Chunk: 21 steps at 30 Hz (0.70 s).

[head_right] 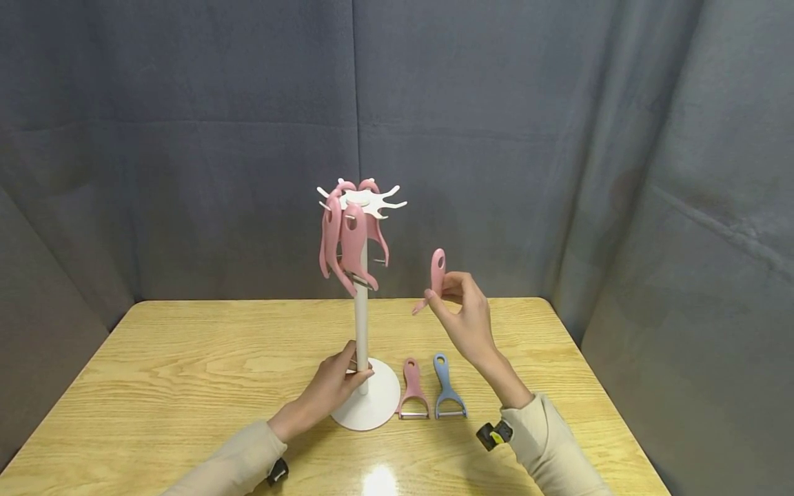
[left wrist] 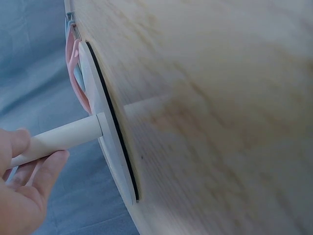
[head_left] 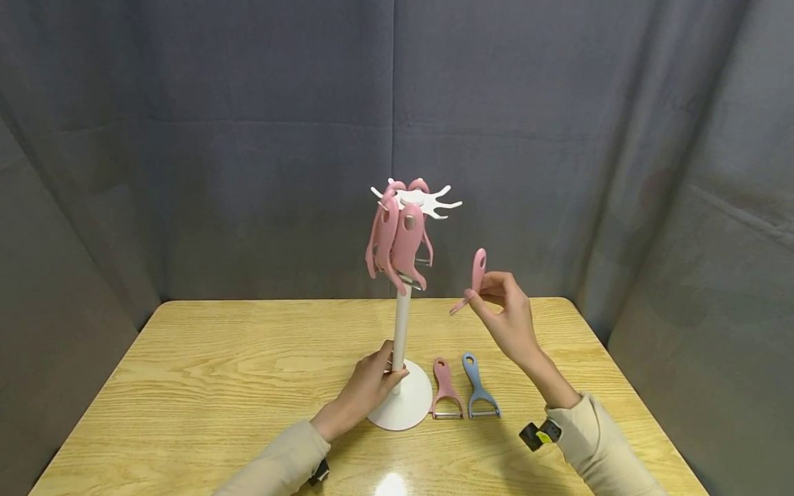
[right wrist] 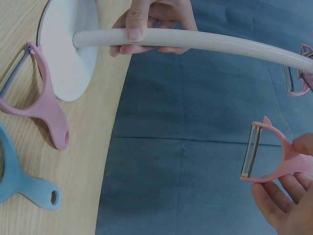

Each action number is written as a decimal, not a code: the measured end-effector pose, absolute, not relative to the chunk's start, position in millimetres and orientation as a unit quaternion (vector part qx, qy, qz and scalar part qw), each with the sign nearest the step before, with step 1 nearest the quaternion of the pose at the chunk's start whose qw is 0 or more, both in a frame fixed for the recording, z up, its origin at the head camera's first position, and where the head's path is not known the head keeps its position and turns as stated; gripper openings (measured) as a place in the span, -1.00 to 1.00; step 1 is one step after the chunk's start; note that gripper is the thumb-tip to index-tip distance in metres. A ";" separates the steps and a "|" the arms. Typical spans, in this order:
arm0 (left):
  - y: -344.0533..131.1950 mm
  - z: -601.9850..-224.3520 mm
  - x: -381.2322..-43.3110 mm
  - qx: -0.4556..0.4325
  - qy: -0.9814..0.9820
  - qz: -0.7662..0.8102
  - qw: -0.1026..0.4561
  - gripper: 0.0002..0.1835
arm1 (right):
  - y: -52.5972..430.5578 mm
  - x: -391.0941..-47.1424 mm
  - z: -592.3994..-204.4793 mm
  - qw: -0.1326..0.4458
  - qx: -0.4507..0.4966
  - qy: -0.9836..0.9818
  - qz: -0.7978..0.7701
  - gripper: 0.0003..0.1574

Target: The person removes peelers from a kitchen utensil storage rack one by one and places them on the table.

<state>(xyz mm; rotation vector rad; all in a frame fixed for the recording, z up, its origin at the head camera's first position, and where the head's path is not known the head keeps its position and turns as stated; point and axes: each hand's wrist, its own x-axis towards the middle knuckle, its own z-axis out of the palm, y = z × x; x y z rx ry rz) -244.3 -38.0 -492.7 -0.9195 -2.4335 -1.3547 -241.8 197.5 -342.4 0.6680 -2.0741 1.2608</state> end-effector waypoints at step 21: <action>-37.7 -492.3 -244.1 -0.312 -0.824 -0.461 0.103 -0.68 | 201.9 -236.9 -349.8 0.300 0.196 -0.803 0.476 -0.64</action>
